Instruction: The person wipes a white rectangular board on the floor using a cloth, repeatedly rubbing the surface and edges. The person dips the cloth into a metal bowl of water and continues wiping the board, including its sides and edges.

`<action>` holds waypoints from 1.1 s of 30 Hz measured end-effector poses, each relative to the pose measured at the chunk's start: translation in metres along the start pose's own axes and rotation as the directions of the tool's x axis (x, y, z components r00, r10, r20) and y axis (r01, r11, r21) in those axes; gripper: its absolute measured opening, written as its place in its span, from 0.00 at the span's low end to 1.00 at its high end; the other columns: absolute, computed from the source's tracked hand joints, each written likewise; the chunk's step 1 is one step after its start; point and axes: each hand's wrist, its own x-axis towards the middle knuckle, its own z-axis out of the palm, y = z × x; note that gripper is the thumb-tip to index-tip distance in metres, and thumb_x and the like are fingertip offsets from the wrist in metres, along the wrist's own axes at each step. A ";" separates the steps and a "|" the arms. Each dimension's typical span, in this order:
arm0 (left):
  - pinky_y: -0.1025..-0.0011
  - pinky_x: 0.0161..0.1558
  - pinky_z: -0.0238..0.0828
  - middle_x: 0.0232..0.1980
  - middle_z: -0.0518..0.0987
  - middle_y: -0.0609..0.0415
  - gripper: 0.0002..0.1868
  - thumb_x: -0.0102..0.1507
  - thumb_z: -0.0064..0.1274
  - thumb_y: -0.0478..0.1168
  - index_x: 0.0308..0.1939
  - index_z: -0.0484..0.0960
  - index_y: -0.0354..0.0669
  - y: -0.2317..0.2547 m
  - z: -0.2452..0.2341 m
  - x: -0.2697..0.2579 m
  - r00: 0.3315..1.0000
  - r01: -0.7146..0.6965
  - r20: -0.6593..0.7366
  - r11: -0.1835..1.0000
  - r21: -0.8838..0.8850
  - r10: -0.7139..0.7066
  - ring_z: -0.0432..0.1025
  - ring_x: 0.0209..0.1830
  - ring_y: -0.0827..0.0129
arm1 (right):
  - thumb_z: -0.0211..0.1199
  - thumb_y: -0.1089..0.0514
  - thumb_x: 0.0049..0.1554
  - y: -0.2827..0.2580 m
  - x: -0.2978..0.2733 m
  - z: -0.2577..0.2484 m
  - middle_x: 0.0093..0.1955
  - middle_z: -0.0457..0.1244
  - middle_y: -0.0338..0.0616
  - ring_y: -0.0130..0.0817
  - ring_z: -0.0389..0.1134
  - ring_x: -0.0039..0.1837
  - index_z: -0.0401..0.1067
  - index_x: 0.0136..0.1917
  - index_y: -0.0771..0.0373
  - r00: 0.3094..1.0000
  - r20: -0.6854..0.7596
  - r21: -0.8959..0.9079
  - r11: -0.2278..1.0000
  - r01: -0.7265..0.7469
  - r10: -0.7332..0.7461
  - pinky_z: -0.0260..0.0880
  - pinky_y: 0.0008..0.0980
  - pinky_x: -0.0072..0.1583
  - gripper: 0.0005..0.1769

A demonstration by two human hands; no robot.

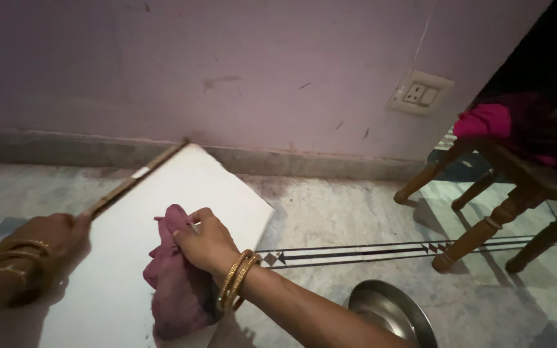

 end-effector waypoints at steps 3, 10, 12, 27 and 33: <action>0.59 0.51 0.79 0.44 0.84 0.47 0.29 0.75 0.24 0.49 0.54 0.83 0.42 0.018 -0.018 -0.024 0.994 -0.113 0.002 0.994 0.007 0.113 0.79 0.42 0.60 | 0.62 0.48 0.54 0.013 0.009 0.001 0.61 0.66 0.57 0.45 0.70 0.63 0.65 0.66 0.62 1.000 -0.015 -0.049 0.999 -0.014 0.013 0.69 0.39 0.63 0.30; 0.57 0.48 0.80 0.41 0.85 0.46 0.31 0.75 0.23 0.54 0.52 0.83 0.44 0.051 -0.041 -0.020 0.989 -0.147 0.005 0.987 -0.067 0.147 0.80 0.39 0.61 | 0.63 0.48 0.53 0.042 0.031 -0.010 0.55 0.70 0.57 0.46 0.72 0.59 0.72 0.62 0.59 0.988 -0.104 -0.117 0.988 0.100 -0.112 0.71 0.39 0.60 0.26; 0.56 0.47 0.80 0.41 0.84 0.45 0.31 0.76 0.24 0.55 0.51 0.83 0.42 0.050 -0.033 -0.007 0.989 -0.148 -0.007 0.981 -0.122 0.148 0.80 0.39 0.59 | 0.62 0.49 0.53 0.046 0.030 -0.018 0.53 0.71 0.55 0.43 0.74 0.56 0.73 0.60 0.58 0.989 -0.110 -0.049 0.995 0.090 -0.095 0.72 0.39 0.58 0.23; 0.55 0.56 0.79 0.41 0.87 0.46 0.30 0.71 0.30 0.61 0.54 0.87 0.52 0.108 0.046 0.069 0.949 -0.293 0.101 0.953 -0.082 0.300 0.82 0.42 0.61 | 0.61 0.50 0.56 0.098 0.056 -0.042 0.54 0.70 0.55 0.49 0.73 0.57 0.74 0.59 0.57 0.979 -0.205 -0.140 0.990 -0.022 -0.007 0.72 0.42 0.58 0.19; 0.59 0.54 0.79 0.36 0.87 0.50 0.31 0.74 0.24 0.57 0.51 0.85 0.50 0.119 0.035 0.059 0.941 -0.333 0.064 0.943 0.012 0.331 0.81 0.39 0.66 | 0.62 0.51 0.56 0.105 0.062 -0.048 0.53 0.71 0.56 0.50 0.73 0.57 0.74 0.59 0.58 0.978 -0.210 -0.136 0.990 -0.024 -0.005 0.72 0.42 0.58 0.19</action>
